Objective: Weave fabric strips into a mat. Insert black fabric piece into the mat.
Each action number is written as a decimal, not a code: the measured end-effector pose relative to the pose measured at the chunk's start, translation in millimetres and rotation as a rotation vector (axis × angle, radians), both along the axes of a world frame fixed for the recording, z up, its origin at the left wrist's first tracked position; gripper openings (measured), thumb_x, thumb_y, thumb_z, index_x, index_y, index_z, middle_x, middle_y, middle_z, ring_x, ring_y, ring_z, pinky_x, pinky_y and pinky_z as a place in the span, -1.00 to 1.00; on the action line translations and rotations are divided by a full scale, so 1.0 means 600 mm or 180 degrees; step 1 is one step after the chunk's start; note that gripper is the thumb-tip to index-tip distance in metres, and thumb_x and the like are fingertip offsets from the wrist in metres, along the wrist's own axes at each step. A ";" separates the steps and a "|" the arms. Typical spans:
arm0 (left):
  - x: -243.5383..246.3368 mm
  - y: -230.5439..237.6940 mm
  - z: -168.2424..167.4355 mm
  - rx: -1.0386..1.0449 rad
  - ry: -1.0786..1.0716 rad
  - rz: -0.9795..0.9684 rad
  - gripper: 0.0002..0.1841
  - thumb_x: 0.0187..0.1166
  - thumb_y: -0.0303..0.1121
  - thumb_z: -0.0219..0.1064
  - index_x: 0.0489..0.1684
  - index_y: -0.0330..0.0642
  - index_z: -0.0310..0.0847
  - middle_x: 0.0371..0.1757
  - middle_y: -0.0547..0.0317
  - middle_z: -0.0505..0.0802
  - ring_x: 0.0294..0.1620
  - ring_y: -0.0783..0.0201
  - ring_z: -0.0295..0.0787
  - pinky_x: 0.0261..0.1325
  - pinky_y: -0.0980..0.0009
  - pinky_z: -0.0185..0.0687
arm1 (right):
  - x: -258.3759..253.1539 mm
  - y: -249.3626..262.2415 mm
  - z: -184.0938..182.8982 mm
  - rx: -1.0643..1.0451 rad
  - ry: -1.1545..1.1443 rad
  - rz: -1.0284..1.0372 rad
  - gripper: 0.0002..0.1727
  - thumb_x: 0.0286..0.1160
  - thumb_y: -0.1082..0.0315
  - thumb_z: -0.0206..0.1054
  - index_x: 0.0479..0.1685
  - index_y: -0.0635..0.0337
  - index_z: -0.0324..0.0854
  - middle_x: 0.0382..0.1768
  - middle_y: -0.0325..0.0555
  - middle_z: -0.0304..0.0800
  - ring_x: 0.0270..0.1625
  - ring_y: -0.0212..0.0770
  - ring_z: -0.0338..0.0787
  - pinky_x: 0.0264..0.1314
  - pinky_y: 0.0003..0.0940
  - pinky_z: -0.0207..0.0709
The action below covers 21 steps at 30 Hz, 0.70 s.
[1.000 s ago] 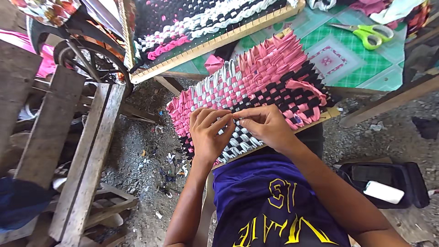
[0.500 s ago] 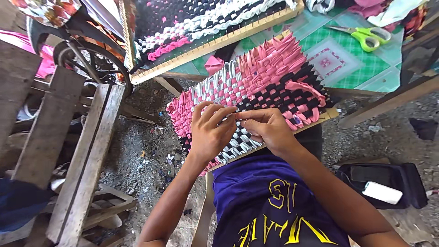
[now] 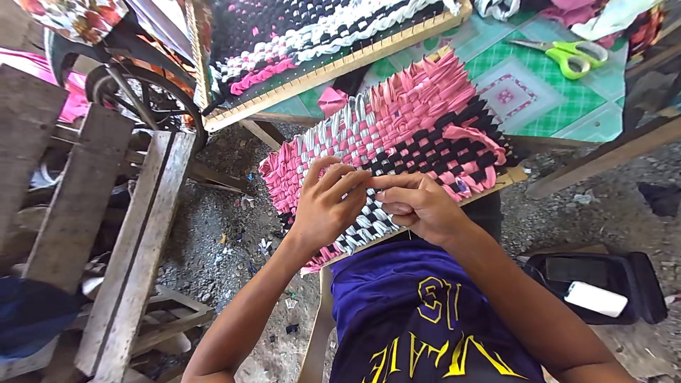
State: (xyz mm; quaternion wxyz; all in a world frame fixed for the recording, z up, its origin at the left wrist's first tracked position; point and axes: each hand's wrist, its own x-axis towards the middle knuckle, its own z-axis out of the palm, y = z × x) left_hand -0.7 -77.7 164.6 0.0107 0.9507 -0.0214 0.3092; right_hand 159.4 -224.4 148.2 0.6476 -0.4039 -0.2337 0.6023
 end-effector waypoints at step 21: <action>0.000 0.016 0.008 0.0053 0.0192 -0.0276 -0.84 0.60 -0.48 0.32 -0.30 -0.21 0.85 0.10 0.05 0.91 0.18 0.07 0.80 0.48 0.03 0.48 | 0.005 -0.006 -0.005 0.0240 0.0494 0.0298 -0.61 0.60 0.52 0.12 0.32 0.29 0.67 -0.65 -0.36 0.40 -0.76 -0.61 0.20 -0.79 -0.75 0.06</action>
